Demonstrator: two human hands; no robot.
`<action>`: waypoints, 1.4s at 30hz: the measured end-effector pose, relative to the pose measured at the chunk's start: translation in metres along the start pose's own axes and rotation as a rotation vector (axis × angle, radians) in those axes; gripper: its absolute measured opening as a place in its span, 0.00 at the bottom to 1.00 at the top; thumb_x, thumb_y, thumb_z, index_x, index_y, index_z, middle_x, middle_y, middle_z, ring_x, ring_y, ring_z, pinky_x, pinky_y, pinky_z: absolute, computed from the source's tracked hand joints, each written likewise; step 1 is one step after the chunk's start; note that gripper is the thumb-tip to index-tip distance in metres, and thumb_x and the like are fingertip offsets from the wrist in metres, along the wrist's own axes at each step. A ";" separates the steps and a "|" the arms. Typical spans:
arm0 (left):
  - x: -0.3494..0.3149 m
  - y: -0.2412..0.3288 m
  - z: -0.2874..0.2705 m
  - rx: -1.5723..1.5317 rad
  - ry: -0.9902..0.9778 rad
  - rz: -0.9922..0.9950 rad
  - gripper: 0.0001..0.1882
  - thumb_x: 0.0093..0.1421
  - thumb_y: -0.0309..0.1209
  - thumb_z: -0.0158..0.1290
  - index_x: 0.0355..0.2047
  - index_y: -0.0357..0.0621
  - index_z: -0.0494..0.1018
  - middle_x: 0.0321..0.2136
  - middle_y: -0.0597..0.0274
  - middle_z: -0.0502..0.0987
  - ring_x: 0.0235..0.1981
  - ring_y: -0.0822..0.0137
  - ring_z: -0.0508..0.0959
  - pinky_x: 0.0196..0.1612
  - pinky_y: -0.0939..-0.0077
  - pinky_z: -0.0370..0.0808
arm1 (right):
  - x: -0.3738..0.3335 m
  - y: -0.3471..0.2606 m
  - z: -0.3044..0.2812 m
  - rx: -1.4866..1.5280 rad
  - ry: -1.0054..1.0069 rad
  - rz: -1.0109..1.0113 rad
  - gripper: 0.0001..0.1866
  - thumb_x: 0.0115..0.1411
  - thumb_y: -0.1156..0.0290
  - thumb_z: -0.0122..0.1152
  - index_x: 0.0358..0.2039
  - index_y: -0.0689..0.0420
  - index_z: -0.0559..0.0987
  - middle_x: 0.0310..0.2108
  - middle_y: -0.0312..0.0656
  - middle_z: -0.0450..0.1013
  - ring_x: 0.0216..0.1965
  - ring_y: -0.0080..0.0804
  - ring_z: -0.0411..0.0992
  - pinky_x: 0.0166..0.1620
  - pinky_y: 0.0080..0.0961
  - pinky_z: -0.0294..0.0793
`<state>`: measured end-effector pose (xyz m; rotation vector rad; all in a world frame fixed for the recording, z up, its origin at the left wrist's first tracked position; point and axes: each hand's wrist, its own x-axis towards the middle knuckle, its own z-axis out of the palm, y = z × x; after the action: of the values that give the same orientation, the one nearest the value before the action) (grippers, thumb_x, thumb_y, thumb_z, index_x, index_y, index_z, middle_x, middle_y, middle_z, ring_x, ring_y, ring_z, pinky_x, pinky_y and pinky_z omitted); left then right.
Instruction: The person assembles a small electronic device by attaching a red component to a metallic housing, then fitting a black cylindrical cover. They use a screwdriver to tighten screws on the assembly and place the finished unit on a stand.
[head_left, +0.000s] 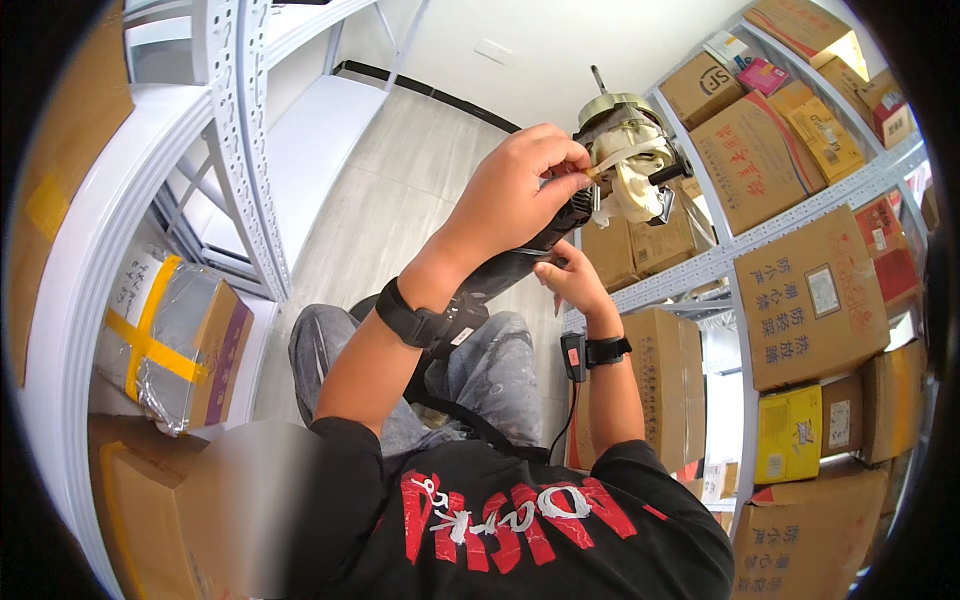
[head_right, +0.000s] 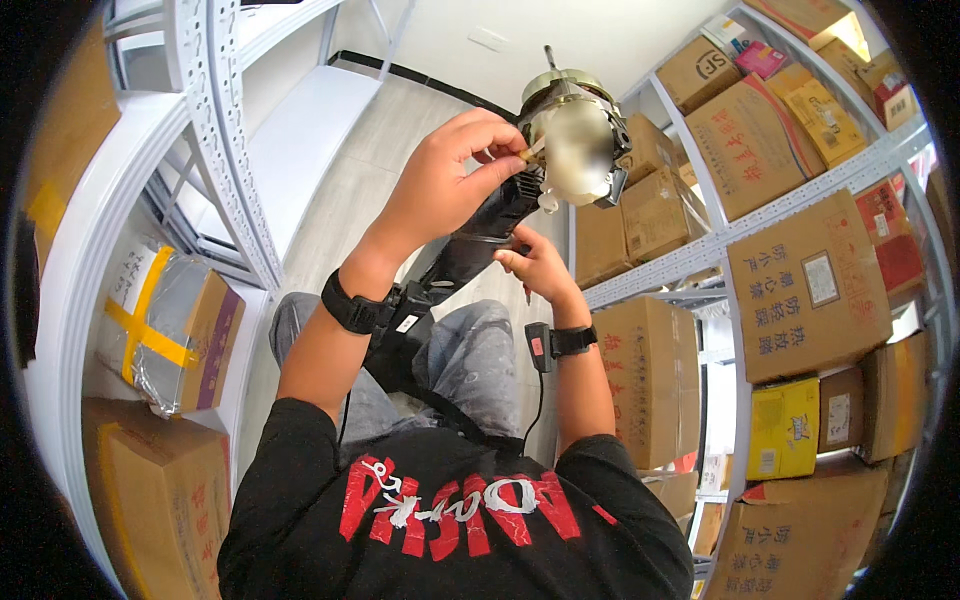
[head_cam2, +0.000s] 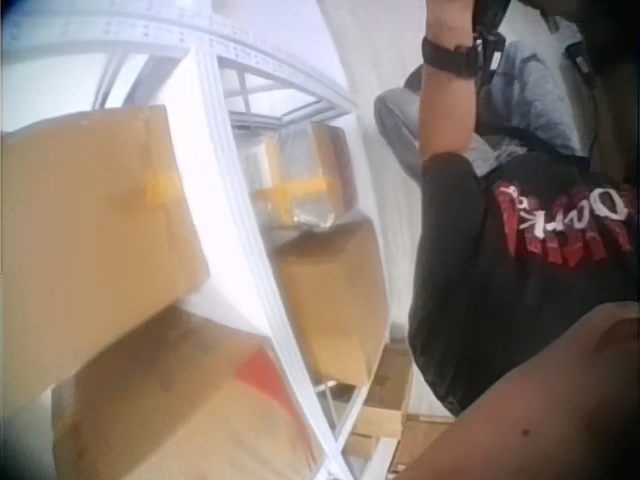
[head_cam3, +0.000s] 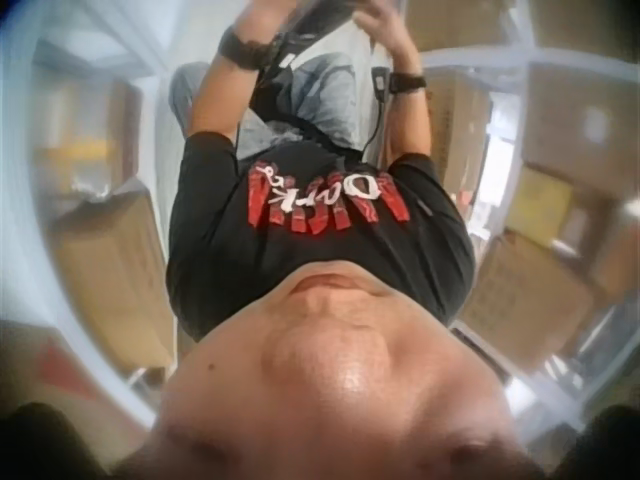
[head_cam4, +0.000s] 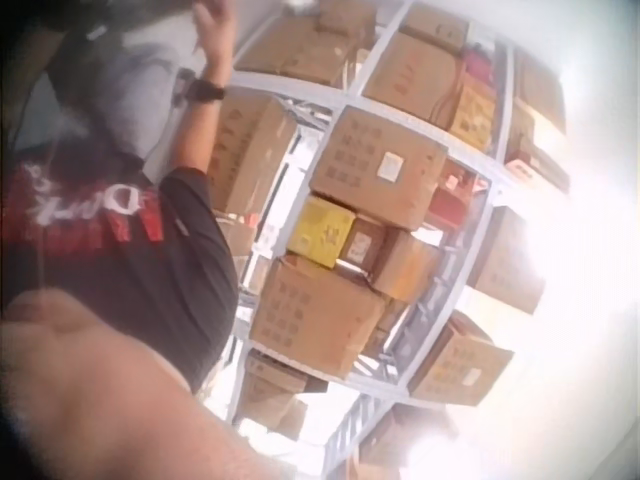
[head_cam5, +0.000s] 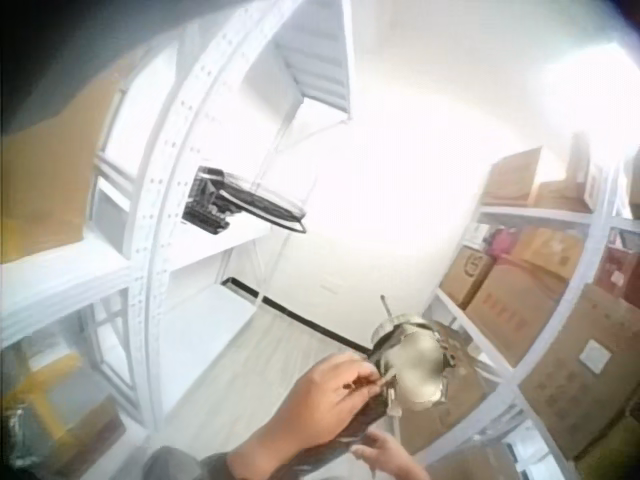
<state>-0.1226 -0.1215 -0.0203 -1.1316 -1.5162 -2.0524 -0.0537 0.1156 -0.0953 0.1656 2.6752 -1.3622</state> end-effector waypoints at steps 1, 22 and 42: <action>0.001 -0.002 0.002 0.040 -0.003 0.032 0.05 0.58 0.23 0.57 0.36 0.37 0.76 0.34 0.60 0.77 0.34 0.67 0.78 0.38 0.75 0.75 | -0.001 -0.003 0.001 -0.035 0.008 -0.046 0.11 0.61 0.67 0.66 0.34 0.56 0.72 0.24 0.30 0.71 0.24 0.15 0.66 0.22 0.18 0.67; 0.000 0.004 0.037 0.158 -0.019 -0.049 0.06 0.59 0.20 0.58 0.38 0.34 0.76 0.38 0.62 0.77 0.38 0.71 0.77 0.44 0.78 0.74 | -0.166 -0.051 -0.050 0.277 0.682 -0.622 0.20 0.73 0.63 0.46 0.34 0.66 0.78 0.32 0.43 0.78 0.22 0.19 0.68 0.27 0.16 0.66; 0.028 0.001 -0.019 0.007 -0.177 -0.032 0.04 0.60 0.23 0.57 0.36 0.38 0.79 0.58 0.54 0.73 0.59 0.61 0.73 0.58 0.69 0.71 | -0.156 -0.096 -0.006 0.194 0.527 -0.941 0.08 0.56 0.86 0.63 0.37 0.66 0.77 0.46 0.54 0.76 0.37 0.34 0.80 0.43 0.26 0.80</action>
<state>-0.1465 -0.1339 0.0001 -1.3258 -1.6310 -2.0113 0.0840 0.0588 0.0108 -0.9700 3.1868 -2.0365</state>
